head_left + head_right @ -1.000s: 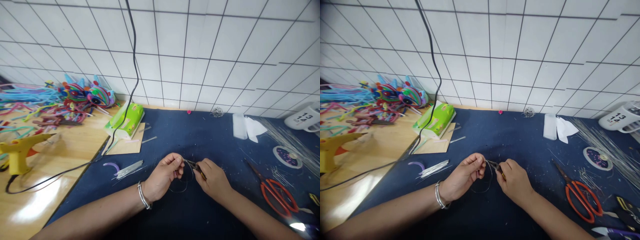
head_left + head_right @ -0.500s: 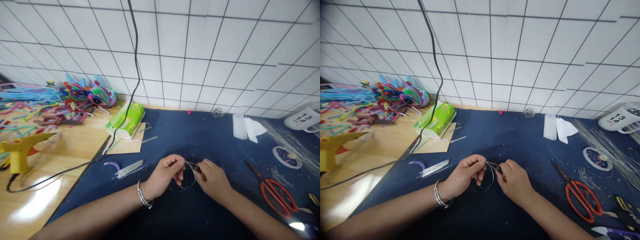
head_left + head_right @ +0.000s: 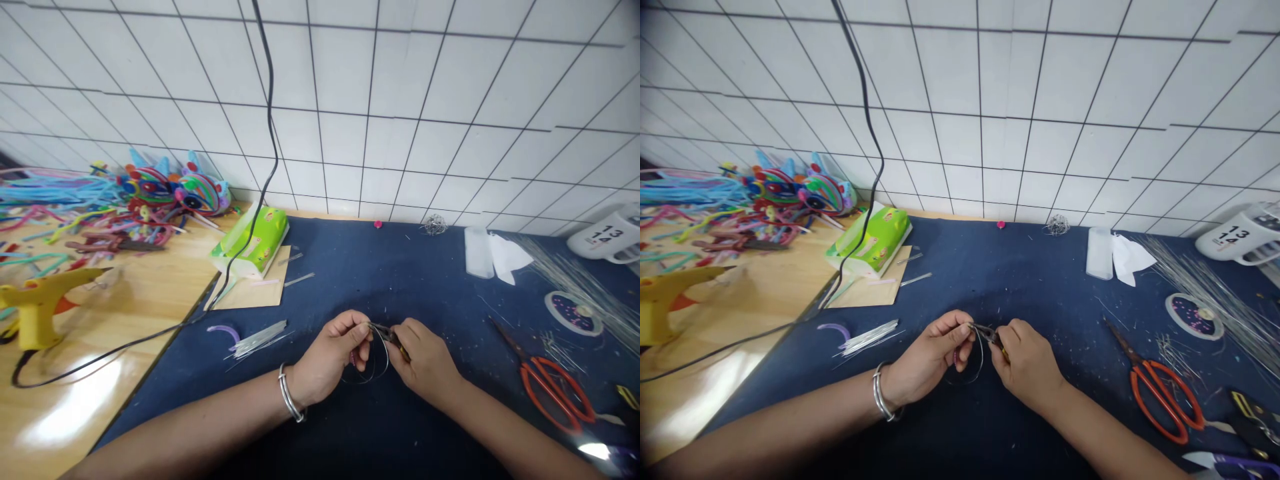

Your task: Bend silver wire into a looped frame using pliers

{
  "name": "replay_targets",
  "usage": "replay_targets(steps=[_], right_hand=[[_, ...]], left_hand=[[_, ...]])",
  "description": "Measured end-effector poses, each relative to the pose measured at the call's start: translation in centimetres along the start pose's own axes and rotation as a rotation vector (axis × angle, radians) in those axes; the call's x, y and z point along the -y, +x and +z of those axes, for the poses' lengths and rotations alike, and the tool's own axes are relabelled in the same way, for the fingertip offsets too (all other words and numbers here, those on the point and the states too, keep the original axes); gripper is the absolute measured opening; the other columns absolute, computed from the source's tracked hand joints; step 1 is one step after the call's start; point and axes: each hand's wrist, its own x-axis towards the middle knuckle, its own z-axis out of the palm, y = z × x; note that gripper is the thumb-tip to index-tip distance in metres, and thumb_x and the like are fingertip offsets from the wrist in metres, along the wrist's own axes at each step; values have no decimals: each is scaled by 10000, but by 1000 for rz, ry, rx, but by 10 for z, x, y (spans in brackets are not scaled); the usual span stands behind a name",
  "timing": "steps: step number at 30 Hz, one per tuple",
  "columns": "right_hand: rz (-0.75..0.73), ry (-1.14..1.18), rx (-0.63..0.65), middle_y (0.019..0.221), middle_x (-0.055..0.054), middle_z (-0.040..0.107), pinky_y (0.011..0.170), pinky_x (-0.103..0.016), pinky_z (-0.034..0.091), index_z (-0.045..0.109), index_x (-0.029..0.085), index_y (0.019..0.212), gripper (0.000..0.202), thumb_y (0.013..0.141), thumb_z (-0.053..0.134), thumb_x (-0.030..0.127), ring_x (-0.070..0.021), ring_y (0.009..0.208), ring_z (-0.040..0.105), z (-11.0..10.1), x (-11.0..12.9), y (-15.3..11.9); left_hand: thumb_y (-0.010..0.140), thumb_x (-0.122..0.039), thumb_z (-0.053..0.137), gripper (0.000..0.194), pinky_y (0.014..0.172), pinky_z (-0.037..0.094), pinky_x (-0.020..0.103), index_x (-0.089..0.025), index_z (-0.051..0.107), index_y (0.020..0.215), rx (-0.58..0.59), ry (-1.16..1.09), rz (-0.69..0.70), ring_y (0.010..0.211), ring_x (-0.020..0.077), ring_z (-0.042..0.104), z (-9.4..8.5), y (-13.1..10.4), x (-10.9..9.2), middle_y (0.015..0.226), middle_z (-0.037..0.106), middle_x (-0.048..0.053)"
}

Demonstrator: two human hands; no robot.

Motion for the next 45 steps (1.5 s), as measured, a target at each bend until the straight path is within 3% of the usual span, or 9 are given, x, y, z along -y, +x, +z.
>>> replay_targets(steps=[15, 30, 45], right_hand=[[-3, 62, 20, 720, -48, 470, 621, -272, 386, 537, 147, 821, 184, 849, 371, 222, -148, 670, 448, 0, 4, -1], [0, 61, 93, 735, -48, 467, 594, -270, 384, 501, 153, 796, 161, 839, 356, 209, -145, 652, 442, 6, 4, -4], [10, 88, 110, 737, -50, 456, 611, -282, 374, 503, 143, 787, 161, 833, 358, 195, -149, 664, 429, 6, 3, -4]], left_hand=[[795, -298, 551, 155, 505, 352, 206, -143, 535, 800, -54, 63, 107, 497, 73, 432, 3, -2, 3, 551, 492, -27], [788, -297, 555, 160, 509, 333, 198, -139, 547, 764, -64, 86, 122, 491, 71, 428, 3, -1, 3, 529, 489, -27], [822, -250, 516, 132, 517, 336, 206, -126, 530, 781, -1, 90, 122, 503, 71, 424, 1, -2, 2, 548, 485, -22]])
